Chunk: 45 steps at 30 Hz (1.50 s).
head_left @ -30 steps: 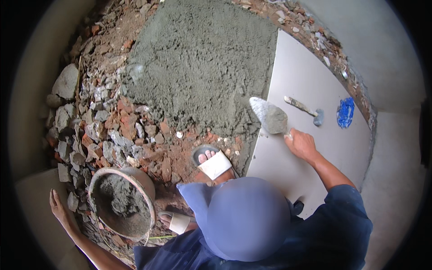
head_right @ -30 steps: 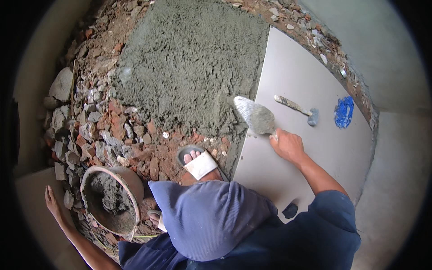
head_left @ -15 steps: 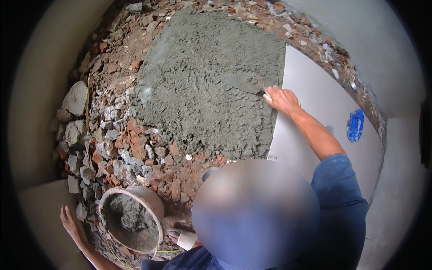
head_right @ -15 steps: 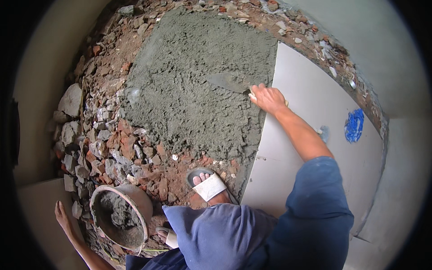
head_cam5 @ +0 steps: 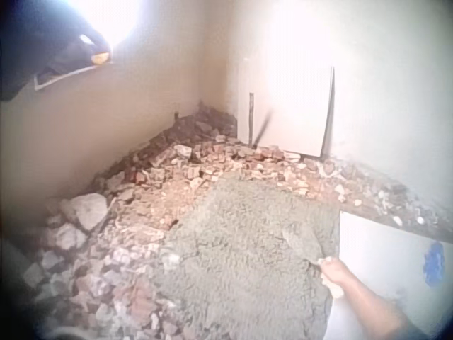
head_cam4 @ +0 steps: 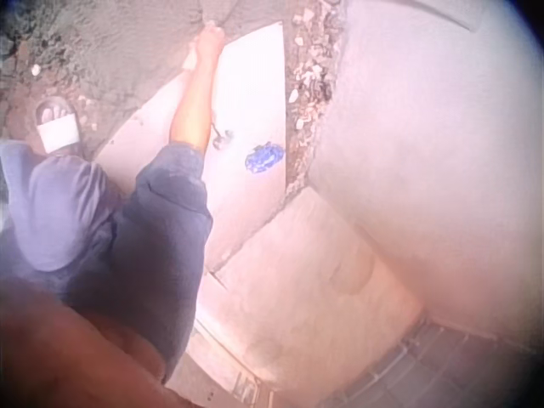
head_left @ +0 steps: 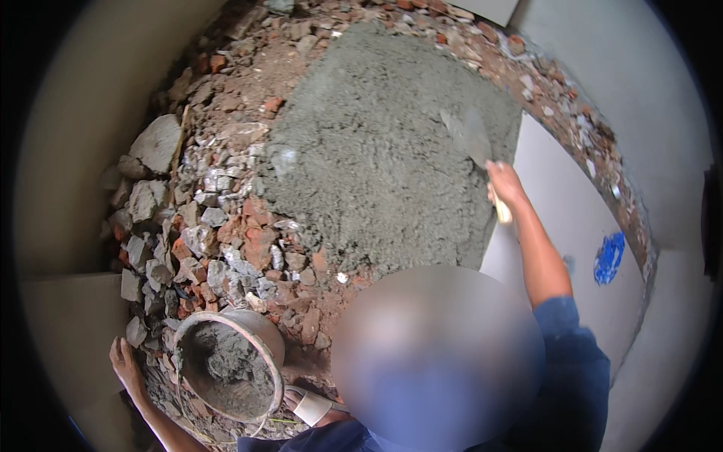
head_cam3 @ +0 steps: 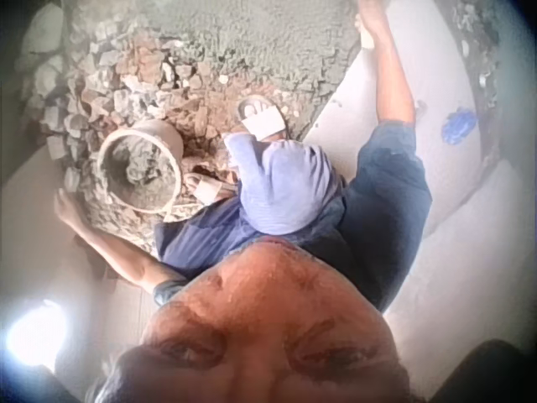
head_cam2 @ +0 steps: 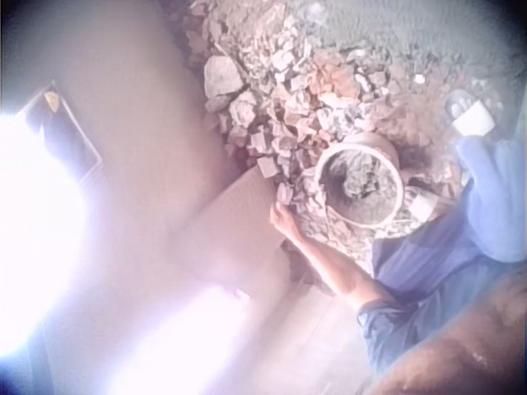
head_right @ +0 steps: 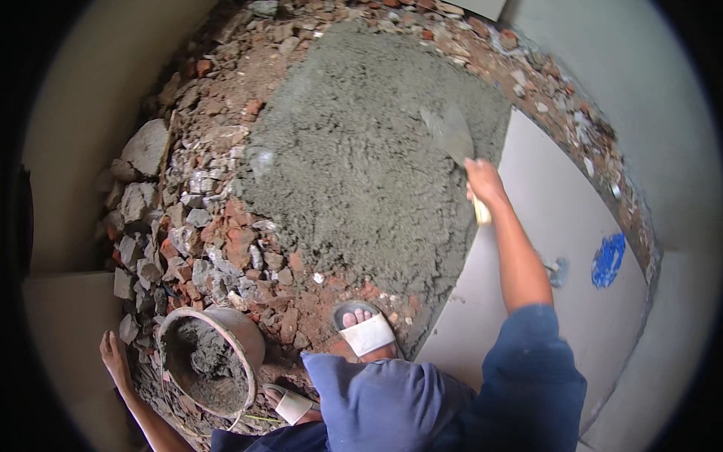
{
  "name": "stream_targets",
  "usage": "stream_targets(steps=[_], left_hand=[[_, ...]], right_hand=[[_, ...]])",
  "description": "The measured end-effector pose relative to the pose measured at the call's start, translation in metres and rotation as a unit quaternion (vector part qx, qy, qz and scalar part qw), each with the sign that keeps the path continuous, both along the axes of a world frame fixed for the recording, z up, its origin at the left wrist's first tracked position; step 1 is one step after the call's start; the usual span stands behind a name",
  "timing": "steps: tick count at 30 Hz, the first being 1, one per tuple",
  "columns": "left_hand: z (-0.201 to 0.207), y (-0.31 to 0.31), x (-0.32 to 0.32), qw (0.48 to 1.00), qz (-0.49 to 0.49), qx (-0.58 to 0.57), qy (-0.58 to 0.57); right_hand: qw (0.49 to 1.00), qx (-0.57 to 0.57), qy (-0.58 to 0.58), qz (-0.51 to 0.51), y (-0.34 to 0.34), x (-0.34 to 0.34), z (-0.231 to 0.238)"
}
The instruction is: The person spreads cement on a debris-covered floor using a trowel, then places a large white tile onto the cement and taps it with a rubber mallet to level it. The person lifts the tile, spreads more cement, and continues the process.
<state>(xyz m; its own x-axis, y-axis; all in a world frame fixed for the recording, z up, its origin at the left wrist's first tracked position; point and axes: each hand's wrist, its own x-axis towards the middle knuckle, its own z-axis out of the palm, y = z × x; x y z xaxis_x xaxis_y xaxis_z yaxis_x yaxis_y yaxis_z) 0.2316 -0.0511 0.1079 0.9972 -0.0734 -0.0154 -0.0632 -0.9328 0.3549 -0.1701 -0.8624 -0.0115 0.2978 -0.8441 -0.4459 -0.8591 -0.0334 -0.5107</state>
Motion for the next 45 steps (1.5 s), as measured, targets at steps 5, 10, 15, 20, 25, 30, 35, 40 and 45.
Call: stream_targets(steps=[5, 10, 15, 20, 25, 30, 35, 40, 45], left_hand=[[-0.016, 0.032, -0.018, 0.999, -0.006, 0.044, 0.017], [-0.006, 0.033, -0.020, 0.996, 0.019, 0.085, 0.037], [0.003, -0.001, -0.012, 0.997, -0.002, 0.068, 0.037], [0.001, -0.029, -0.003, 0.998, -0.012, 0.060, -0.005], [-0.006, -0.025, -0.014, 0.995, -0.017, 0.092, 0.029], [-0.003, 0.008, -0.026, 0.993, 0.023, 0.102, 0.056], [-0.006, 0.031, -0.023, 0.987, 0.035, 0.141, 0.062], [-0.012, 0.038, -0.021, 0.984, 0.047, 0.157, 0.069], [-0.021, 0.052, -0.014, 0.985, 0.034, 0.155, 0.063]], right_hand=[[0.922, 0.174, -0.253, -0.237, 0.044, 0.013, -0.035], [0.880, 0.154, -0.349, -0.281, 0.054, 0.121, -0.079], [0.962, 0.132, -0.212, -0.106, 0.073, 0.230, -0.062], [0.935, 0.058, 0.018, 0.350, 0.102, 0.228, -0.038], [0.805, -0.195, 0.152, 0.540, 0.079, 0.182, -0.018], [0.841, -0.341, 0.228, 0.352, -0.026, 0.209, 0.000], [0.883, -0.261, 0.156, 0.357, -0.035, 0.217, -0.017], [0.897, -0.256, 0.284, 0.223, -0.061, 0.177, -0.011], [0.903, -0.219, 0.346, 0.132, -0.097, 0.121, 0.003]])
